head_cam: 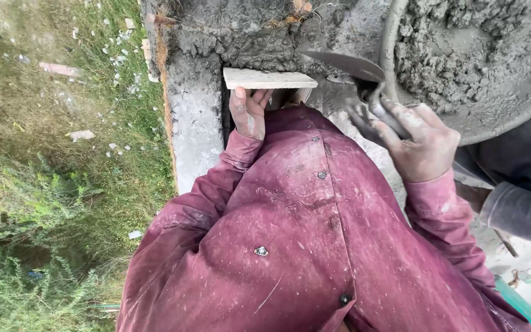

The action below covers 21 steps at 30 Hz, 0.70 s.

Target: The recorder uses a wooden board and a trowel to apply and level cement along the top edge of a wall.

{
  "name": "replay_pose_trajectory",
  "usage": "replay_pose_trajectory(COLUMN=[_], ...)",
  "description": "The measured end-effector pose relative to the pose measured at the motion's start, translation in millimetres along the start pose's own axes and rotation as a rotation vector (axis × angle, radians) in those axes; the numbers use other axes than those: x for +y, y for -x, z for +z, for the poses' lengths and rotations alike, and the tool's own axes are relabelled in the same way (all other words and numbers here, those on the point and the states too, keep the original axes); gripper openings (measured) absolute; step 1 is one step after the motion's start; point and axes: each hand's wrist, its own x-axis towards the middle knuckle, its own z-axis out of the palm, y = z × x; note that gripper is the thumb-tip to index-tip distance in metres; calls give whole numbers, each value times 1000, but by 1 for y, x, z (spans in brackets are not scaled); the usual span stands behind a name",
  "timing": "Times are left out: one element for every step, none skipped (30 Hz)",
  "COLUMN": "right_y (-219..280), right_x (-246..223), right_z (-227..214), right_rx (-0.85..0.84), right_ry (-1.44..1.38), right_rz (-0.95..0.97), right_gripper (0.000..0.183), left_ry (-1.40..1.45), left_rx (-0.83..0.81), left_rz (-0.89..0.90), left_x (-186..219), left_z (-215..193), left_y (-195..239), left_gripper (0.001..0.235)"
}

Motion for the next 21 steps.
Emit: replay_pose_trajectory(right_y=[-5,-9,-13,-16,-17,-19,-20,-24,-25,-26,-23,-21,-22,-24,-26,-28,-23,-18,-11,-4,4], right_x=[-8,-13,-19,-25,-29,-33,-38,-35,-32,-29,-24,-20,-15,-20,-25,-30,-28,-26,-25,-19,-14], right_z=[6,7,7,8,3,-3,-8,-9,-11,-13,-9,-6,-3,-5,-7,-10,-9,-8,-7,-5,-1], right_rx=[-4,-5,13,32,30,-9,-39,-33,-89,-145,-145,-159,-169,-165,-178,-189,-184,-204,-228,-226,-262], right_ry=[20,18,54,89,87,130,175,176,165,154,159,106,54,62,-8,-79,-68,-203,-342,-334,-396], right_rz=[-20,-29,-31,-33,-38,-20,1,-2,48,97,105,134,159,162,219,276,278,341,406,412,447], right_gripper=[36,36,34,32,32,33,34,34,33,33,33,31,29,29,29,28,28,29,30,30,31], left_ry=[2,4,2,0,0,6,11,12,14,17,20,11,4,10,2,-6,3,-5,-15,-9,-9], left_rx=[-18,-15,-24,-33,-30,-32,-42,-47,-54,-62,-64,-77,-93,-99,-106,-113,-119,-127,-132,-134,-144], left_rz=[-7,2,-1,-3,1,-10,-23,-19,-35,-52,-60,-62,-60,-64,-66,-69,-73,-58,-46,-53,-52], left_x=[0,0,-1,-1,0,0,1,4,6,7,6,6,5,5,4,4,1,-1,-3,-4,-2], left_z=[0,0,-1,-1,-2,-3,-3,-1,0,1,-2,-4,-5,-7,-9,-10,-11,-13,-16,-16,-18], left_y=[0,0,-1,-1,0,1,-2,-3,-2,-1,-1,0,-3,-3,-3,-3,-4,-5,-3,-3,-3], left_gripper=[82,82,82,83,83,82,81,81,80,80,80,80,80,80,81,81,81,83,84,84,84])
